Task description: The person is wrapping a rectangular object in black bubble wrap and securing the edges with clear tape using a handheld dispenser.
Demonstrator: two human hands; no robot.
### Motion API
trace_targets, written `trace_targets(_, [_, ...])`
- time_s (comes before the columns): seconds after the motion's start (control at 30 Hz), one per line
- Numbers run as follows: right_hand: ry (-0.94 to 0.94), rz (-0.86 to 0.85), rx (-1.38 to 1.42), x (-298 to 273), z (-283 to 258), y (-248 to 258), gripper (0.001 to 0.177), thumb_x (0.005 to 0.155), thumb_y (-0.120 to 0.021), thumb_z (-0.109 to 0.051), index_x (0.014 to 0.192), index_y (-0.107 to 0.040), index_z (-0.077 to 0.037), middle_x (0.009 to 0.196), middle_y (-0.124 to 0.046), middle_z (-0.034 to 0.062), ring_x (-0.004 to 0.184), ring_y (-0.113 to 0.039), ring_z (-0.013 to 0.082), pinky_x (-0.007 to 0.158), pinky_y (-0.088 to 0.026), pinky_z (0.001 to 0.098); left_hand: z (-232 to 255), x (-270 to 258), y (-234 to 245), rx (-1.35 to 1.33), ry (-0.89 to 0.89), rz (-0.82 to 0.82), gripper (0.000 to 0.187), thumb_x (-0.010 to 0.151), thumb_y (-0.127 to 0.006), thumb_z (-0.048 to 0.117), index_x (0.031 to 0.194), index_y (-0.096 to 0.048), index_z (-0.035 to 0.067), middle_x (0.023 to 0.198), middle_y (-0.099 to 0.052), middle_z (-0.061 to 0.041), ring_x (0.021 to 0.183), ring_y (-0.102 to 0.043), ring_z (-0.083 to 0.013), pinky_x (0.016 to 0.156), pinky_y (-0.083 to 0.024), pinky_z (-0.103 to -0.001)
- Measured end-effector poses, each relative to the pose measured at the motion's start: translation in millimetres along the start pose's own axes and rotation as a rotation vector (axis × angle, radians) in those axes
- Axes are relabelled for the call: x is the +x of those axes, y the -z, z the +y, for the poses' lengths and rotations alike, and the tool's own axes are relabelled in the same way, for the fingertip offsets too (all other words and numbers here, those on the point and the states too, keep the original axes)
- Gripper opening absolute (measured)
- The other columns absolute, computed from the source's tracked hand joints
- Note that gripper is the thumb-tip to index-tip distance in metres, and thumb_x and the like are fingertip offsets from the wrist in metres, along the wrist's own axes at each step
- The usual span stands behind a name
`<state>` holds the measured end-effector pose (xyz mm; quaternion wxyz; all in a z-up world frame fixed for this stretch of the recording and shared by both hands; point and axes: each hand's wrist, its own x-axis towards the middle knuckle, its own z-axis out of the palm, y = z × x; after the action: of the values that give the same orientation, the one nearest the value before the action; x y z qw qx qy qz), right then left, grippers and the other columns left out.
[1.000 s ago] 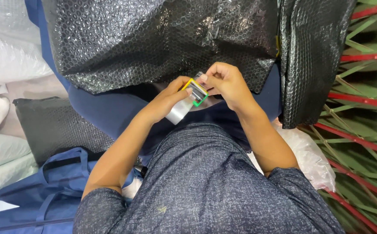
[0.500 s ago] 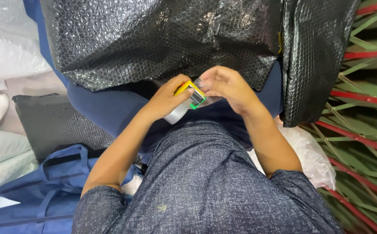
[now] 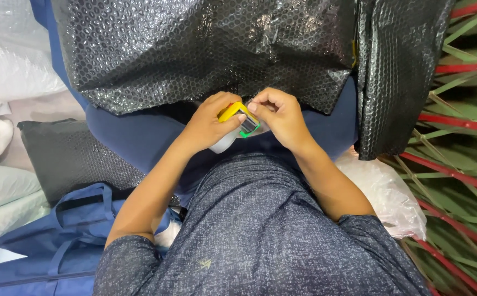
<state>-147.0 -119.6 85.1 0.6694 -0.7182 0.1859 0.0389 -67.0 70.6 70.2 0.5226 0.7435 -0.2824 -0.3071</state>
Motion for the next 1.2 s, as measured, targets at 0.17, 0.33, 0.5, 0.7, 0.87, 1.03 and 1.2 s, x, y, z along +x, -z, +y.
trace_targets(0.17, [0.013,0.029,0.067,2.0,6.6,-5.5,0.002,0.088,-0.078,-0.003,0.087,-0.077,-0.004,0.061,-0.055,-0.0014,0.058,-0.040,0.0003,0.050,-0.038,0.0149,-6.0,-3.2,-1.2,0.087,-0.138,0.092,0.030,0.093,-0.077,0.031,0.115,-0.069,0.011,0.103,-0.064,-0.011,0.100,-0.062,-0.0317,0.087,-0.049,-0.041])
trace_targets(0.33, [-0.033,0.059,0.184,7.2,8.1,-12.2,0.003,0.087,-0.078,0.000,0.085,-0.076,-0.002,0.062,-0.054,-0.0007,0.058,-0.046,0.0004,0.053,-0.046,0.0140,-6.2,-0.7,0.7,0.180,-0.220,0.171,0.032,0.091,-0.079,0.036,0.110,-0.071,0.012,0.101,-0.064,-0.010,0.100,-0.062,-0.0325,0.084,-0.051,-0.042])
trace_targets(0.5, [-0.204,0.189,0.318,25.4,27.1,-18.4,0.008,0.091,-0.069,-0.001,0.083,-0.069,-0.002,0.063,-0.056,0.0051,0.060,-0.056,0.0063,0.058,-0.054,0.0165,-12.8,-0.8,4.7,0.324,-0.407,0.256,0.049,0.091,-0.069,0.057,0.104,-0.069,0.011,0.105,-0.062,-0.012,0.109,-0.059,-0.0356,0.093,-0.045,-0.045])
trace_targets(0.7, [-0.144,0.273,0.332,21.1,44.5,-19.3,0.003,0.098,-0.067,-0.008,0.095,-0.068,-0.005,0.087,-0.063,0.0072,0.085,-0.069,0.0153,0.081,-0.064,0.0345,16.9,16.1,11.5,0.018,-0.538,0.335,0.056,0.082,-0.071,0.061,0.095,-0.069,0.007,0.107,-0.063,-0.013,0.113,-0.057,-0.0359,0.103,-0.042,-0.047])
trace_targets(0.87, [0.618,0.117,-0.074,-8.6,-0.7,8.5,0.008,0.096,-0.072,-0.012,0.089,-0.069,-0.010,0.110,-0.066,0.0104,0.103,-0.066,0.0292,0.097,-0.053,0.0391,40.0,32.9,-4.7,-0.325,-0.405,0.627,0.057,0.099,-0.049,0.065,0.109,-0.054,0.009,0.113,-0.057,-0.013,0.107,-0.058,-0.0239,0.094,-0.046,-0.035])
trace_targets(1.03, [0.747,0.050,-0.367,-21.1,-19.1,13.8,0.007,0.096,-0.073,-0.021,0.099,-0.075,-0.015,0.127,-0.069,0.0112,0.113,-0.071,0.0336,0.095,-0.057,0.0412,40.6,61.4,-47.7,-0.712,-0.225,0.766,0.040,0.105,-0.041,0.054,0.120,-0.048,0.018,0.116,-0.057,-0.001,0.107,-0.058,-0.0122,0.096,-0.048,-0.025])
trace_targets(1.2, [0.784,0.100,-0.381,-19.7,-5.9,41.1,0.005,0.097,-0.071,-0.010,0.096,-0.073,-0.006,0.105,-0.071,0.0170,0.098,-0.073,0.0371,0.088,-0.059,0.0441,32.0,86.5,-69.8,-1.203,0.029,0.654,0.030,0.103,-0.049,0.042,0.122,-0.054,0.021,0.107,-0.068,-0.005,0.096,-0.070,-0.0195,0.092,-0.060,-0.036])
